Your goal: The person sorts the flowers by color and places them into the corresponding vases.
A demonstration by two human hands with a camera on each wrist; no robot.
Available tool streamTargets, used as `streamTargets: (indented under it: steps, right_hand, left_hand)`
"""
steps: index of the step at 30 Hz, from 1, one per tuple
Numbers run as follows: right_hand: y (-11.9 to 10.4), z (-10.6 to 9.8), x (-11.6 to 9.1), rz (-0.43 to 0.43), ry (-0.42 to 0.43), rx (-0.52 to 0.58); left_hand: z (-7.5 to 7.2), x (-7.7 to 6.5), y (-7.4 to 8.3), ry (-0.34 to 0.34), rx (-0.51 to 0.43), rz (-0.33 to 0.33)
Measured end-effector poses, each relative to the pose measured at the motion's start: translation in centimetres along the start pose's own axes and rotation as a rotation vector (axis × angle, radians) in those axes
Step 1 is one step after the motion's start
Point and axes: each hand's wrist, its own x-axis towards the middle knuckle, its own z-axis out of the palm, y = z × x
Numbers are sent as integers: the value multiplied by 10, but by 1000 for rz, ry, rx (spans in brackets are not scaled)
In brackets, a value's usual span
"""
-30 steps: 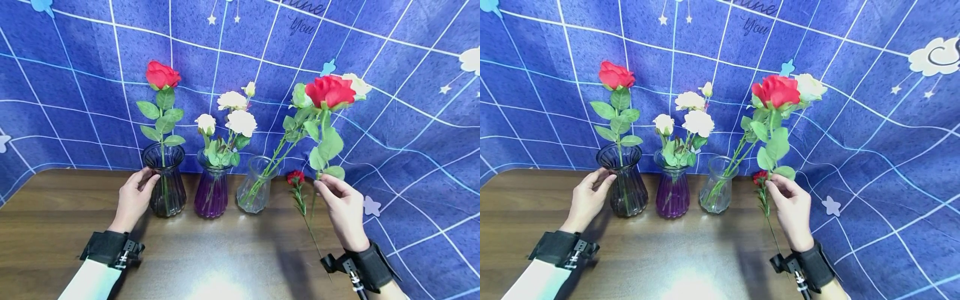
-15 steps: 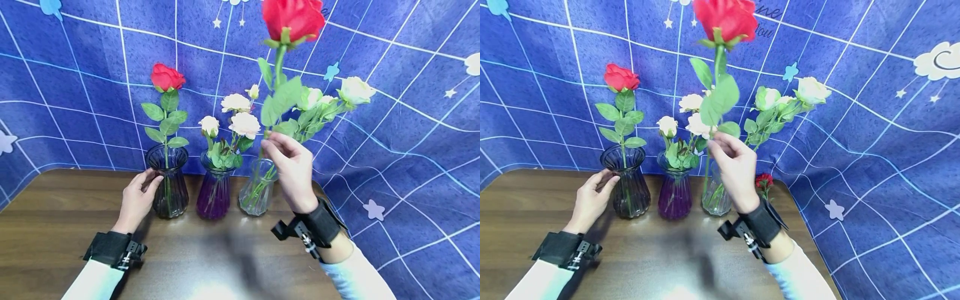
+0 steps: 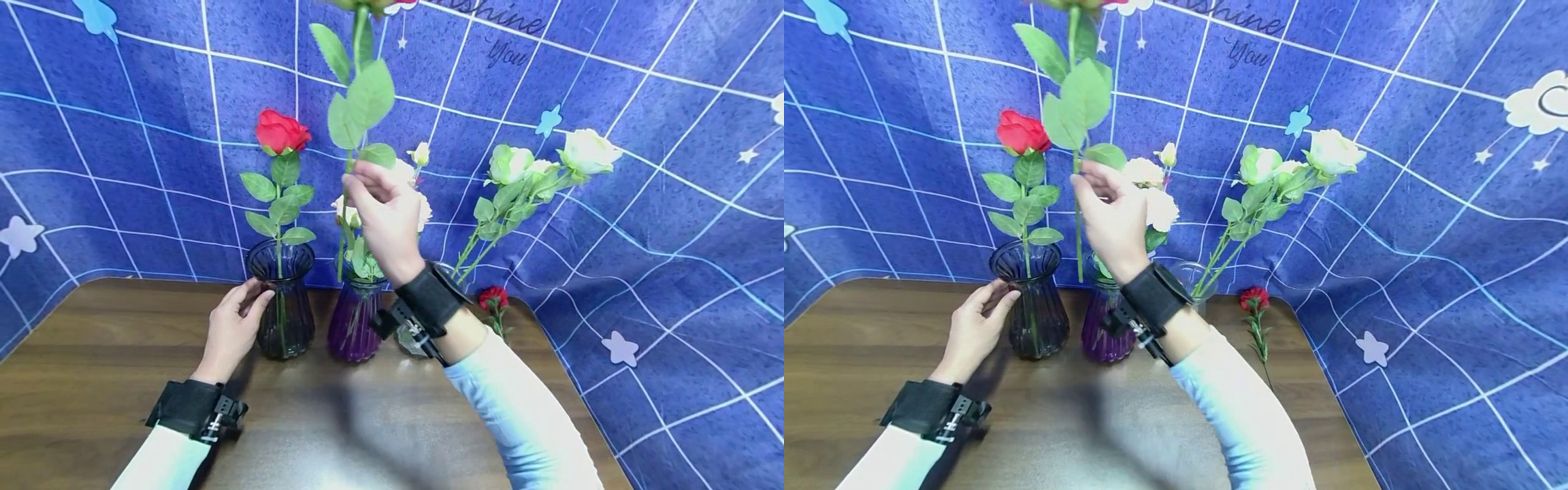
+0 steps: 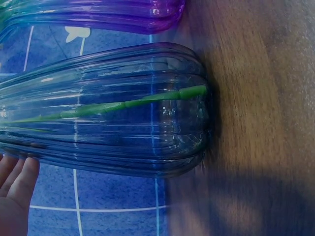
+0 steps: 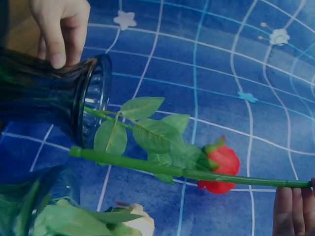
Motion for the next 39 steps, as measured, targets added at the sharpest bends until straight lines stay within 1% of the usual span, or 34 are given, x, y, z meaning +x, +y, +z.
streamTargets:
  steps: [4,7,11,15,23,28,32,34,39]
  right_hand:
    - [7,20,4,-22,-18,-9]
    - [12,30,5,-51,-16,-28]
    - [17,38,6,-89,-9,-48]
    - [21,45,4,-112,3,-53]
    - [38,55,-4,-114,32,-24]
    - [46,60,-8,-132,24,-73]
    - [52,60,-13,-109,22,-85]
    - [56,60,-15,-97,13,-82]
    - [69,59,-20,-73,-20,-120]
  left_hand:
    - [-1,-1,1,3,-6,3]
    - [-1,-1,1,-2,-13,3]
    - [0,0,0,-13,-13,-5]
    - [1,0,-1,-6,-11,-6]
    - [1,-1,-2,1,-7,-3]
    - [0,-1,-3,7,-10,-14]
    - [0,-1,-2,7,-17,-11]
    - [1,-1,-2,6,-18,-14]
    - [2,-1,-2,7,-21,-19]
